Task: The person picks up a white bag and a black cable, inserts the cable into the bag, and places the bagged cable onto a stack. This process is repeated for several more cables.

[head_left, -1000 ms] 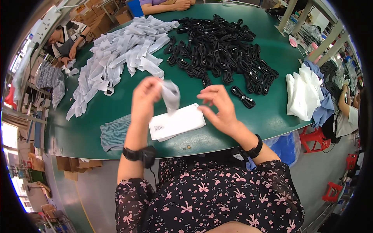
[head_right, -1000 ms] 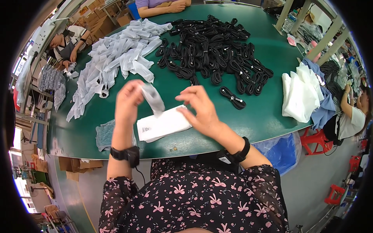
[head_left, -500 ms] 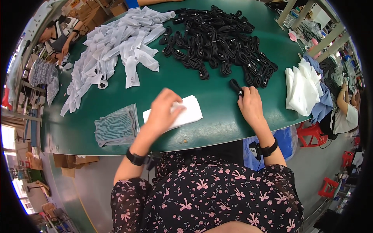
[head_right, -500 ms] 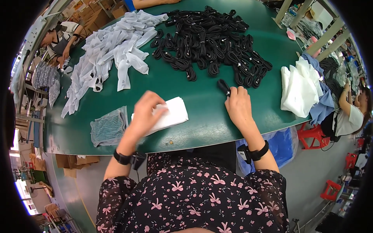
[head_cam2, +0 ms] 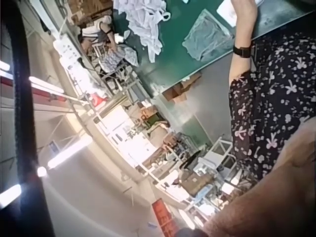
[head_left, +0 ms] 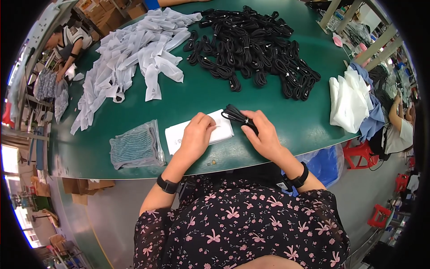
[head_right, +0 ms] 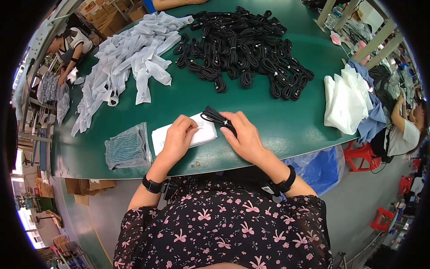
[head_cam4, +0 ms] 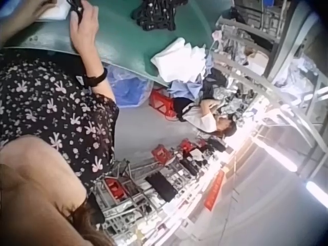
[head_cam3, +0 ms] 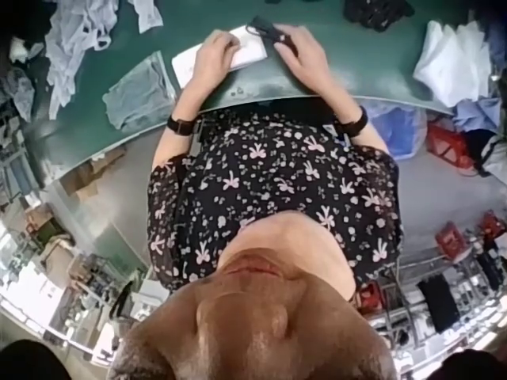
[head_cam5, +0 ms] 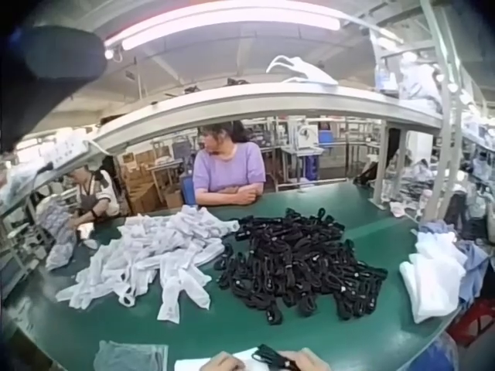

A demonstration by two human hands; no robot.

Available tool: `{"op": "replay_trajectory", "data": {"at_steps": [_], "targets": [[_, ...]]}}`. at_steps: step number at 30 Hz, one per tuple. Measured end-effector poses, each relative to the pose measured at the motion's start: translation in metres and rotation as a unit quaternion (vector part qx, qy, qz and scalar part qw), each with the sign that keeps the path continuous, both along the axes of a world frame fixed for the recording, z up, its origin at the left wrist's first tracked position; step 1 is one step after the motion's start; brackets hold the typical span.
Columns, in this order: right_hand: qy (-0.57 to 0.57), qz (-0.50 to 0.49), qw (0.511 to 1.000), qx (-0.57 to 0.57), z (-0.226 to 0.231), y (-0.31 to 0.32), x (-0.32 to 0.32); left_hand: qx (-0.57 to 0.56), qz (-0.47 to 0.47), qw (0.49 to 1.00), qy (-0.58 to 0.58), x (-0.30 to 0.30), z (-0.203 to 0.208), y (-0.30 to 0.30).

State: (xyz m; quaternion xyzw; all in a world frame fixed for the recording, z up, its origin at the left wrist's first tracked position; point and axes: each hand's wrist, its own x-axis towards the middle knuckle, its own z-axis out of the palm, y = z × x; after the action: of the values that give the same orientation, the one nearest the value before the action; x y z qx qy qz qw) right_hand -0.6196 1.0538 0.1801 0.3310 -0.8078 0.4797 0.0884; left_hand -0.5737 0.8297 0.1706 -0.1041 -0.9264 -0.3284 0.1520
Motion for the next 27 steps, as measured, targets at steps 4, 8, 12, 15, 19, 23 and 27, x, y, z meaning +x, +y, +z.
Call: {"op": "replay_trajectory", "data": {"at_steps": [4,8,12,15,19,23,27], "targets": [[0.033,0.001,0.999,0.019,-0.009,-0.002,0.000,0.100,0.013,0.993,-0.068,0.002,0.004,-0.001],[0.060,-0.006,0.997,0.052,-0.008,-0.004,0.002,0.133,0.026,0.989,-0.063,0.003,0.003,-0.002],[0.076,-0.017,0.996,0.052,-0.012,-0.007,0.004,0.067,0.025,0.997,-0.014,0.002,-0.001,0.000],[0.078,-0.018,0.996,0.045,-0.014,-0.008,0.005,-0.056,0.003,0.996,0.076,0.002,-0.001,0.002],[0.069,-0.009,0.996,0.049,-0.017,-0.008,0.008,0.090,0.037,0.994,-0.046,0.006,0.001,0.004],[0.083,0.008,0.994,0.076,-0.018,-0.006,0.007,0.189,0.057,0.978,-0.069,0.005,-0.002,0.003],[0.137,0.041,0.984,0.107,-0.013,-0.004,0.000,0.146,0.048,0.988,-0.014,0.006,0.000,0.003]]}}
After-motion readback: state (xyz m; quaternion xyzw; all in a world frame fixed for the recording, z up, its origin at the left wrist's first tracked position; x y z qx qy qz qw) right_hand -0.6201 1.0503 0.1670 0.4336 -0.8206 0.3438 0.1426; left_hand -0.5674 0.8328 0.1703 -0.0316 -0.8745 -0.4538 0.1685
